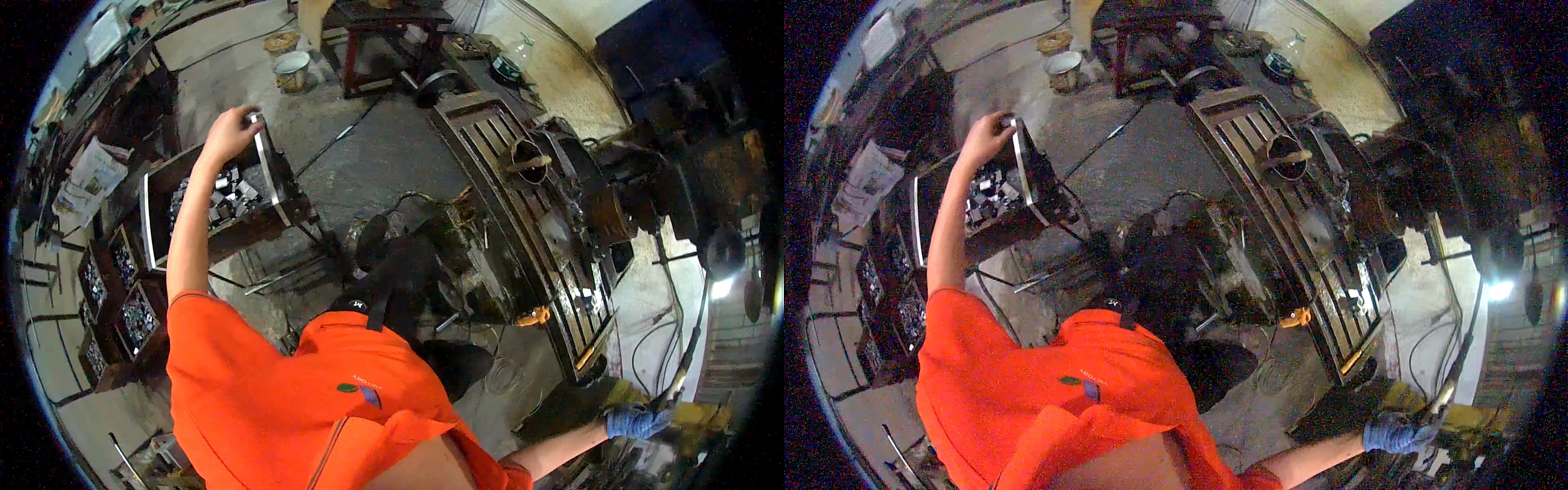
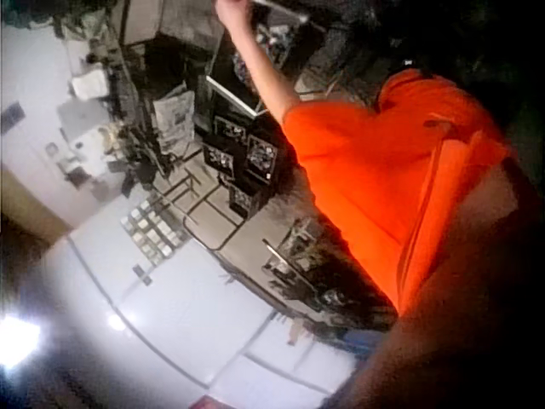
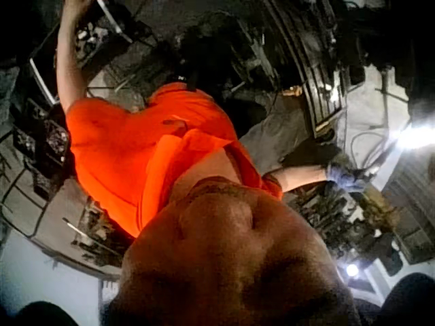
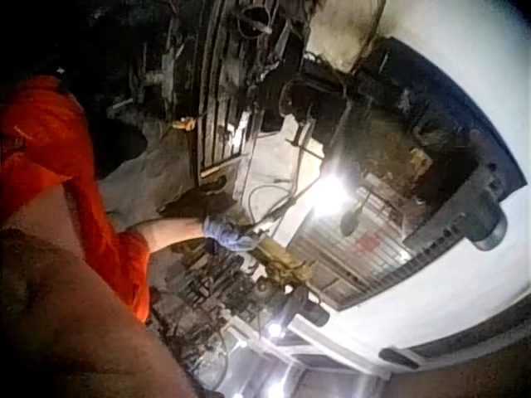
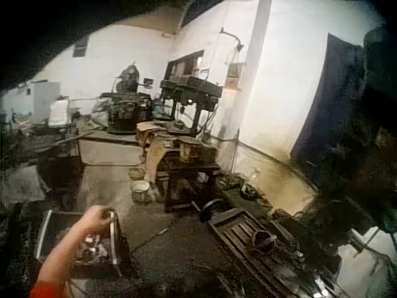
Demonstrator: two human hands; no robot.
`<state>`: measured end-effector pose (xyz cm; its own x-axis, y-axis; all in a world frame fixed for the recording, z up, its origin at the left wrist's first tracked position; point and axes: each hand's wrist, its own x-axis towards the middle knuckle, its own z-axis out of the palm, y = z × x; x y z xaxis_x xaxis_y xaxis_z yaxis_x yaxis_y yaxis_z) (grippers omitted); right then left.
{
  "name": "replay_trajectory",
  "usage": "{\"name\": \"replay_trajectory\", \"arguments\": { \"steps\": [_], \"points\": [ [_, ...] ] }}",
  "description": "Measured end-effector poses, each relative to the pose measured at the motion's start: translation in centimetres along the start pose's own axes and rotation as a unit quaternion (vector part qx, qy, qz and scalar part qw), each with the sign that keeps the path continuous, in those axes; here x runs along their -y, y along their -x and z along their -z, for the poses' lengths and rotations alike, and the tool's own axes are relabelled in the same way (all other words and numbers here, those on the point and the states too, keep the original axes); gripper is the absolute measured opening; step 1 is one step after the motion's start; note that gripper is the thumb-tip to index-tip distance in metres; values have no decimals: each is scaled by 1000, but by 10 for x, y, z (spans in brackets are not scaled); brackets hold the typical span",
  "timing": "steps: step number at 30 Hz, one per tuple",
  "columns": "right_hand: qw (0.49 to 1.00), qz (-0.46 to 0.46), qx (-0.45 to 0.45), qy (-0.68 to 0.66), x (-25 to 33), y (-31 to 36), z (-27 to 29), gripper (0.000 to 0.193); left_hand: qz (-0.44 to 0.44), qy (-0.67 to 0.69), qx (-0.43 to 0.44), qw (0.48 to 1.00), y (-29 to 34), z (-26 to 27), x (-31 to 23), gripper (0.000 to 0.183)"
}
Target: The person uses a milling machine to process metal components, applying a lubricant from a small container using a brush and then using an air nozzle to clear debris. They retrieve parts from a storage bin and place them into the machine for processing one at a time.
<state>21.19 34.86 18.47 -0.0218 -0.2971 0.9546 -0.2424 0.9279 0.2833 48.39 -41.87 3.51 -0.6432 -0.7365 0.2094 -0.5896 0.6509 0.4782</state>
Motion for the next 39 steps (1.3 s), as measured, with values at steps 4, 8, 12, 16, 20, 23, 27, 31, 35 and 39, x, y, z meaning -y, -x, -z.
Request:
{"name": "replay_trajectory", "arguments": {
  "steps": [4, 8, 12, 16, 20, 23, 27, 31, 35, 39],
  "points": [
    [996, 45, -45, 59, 29, -23, 1, 25, 86, -35, 78, 993, 26, -32, 68, 42],
    [999, 11, -28, 34, 30, -40, 3, 30, 87, -102, 226, 965, 26, -100, 80, 42],
    [983, -151, -16, -108, 22, -55, 2, 25, -27, -34, 291, 956, 29, -161, 132, 36],
    [955, -253, -6, -152, 49, -84, -10, 26, -26, -69, 246, 967, 34, -173, 156, 34],
    [959, -174, -94, -204, 30, -92, -18, 29, -32, -89, 211, 973, 33, -182, 177, 32],
    [901, -190, -146, -362, -5, -99, -24, 27, -32, -106, 181, 977, 30, -185, 200, 30],
    [974, -146, -37, -170, -11, -150, -15, 28, 10, -123, 182, 975, 26, -155, 143, 26],
    [997, 76, 14, 23, -58, -192, -21, 27, -63, -137, 109, 983, 28, -157, 182, 21],
    [876, -294, -43, -379, -19, -193, -20, 33, -73, -143, 121, 980, 27, -149, 169, 17],
    [898, -282, -19, -338, -1, -125, 2, 35, -97, -243, 166, 951, 34, -141, 236, 18]
  ]
}}
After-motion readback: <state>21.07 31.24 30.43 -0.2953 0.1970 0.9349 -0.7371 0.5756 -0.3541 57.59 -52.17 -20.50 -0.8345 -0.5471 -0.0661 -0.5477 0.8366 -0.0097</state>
